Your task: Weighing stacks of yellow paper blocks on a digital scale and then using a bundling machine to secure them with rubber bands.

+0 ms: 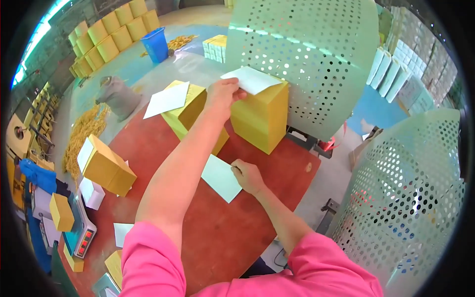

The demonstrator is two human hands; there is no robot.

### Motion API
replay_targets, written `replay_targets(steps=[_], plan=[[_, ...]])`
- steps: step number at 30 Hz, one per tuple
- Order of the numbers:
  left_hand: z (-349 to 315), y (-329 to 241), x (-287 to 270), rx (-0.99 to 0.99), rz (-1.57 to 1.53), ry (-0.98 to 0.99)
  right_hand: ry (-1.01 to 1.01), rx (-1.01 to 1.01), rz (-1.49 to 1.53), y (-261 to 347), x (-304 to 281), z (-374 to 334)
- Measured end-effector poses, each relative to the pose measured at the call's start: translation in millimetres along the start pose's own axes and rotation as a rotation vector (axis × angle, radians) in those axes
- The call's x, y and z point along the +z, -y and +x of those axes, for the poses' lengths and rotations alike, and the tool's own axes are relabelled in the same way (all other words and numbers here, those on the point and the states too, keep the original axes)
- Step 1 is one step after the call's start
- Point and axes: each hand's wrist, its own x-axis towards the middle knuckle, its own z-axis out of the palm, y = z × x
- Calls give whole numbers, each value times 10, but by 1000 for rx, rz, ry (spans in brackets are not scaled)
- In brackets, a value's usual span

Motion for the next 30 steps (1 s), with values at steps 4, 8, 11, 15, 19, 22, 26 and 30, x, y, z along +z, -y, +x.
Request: replay_targets(steps=[4,8,11,15,19,22,26,30], plan=[[27,87,47,-63,60,-6,-18,0,-20,-63,-80,-6],[-22,46,67,-91,150,-14,-10,41,-21,-29,-74,-23],[-53,49,66,-75,186,4,-7,28,-31,-19,-61,-38],[-61,59,0,-69,250,11,-21,4,-16,10,-12,-57],[-67,93,-7,-115,345,1,-48,-2,-15,-37,-26,-59],[23,76,-36,33,615,-103,-14,-39,151,-102,-97,-23],[183,-99,32,454,1174,-202,55,100,1105,-227,-429,-61],[463,-81,164,728,1393,-118,-308,-241,1358,-812,-825,-92]])
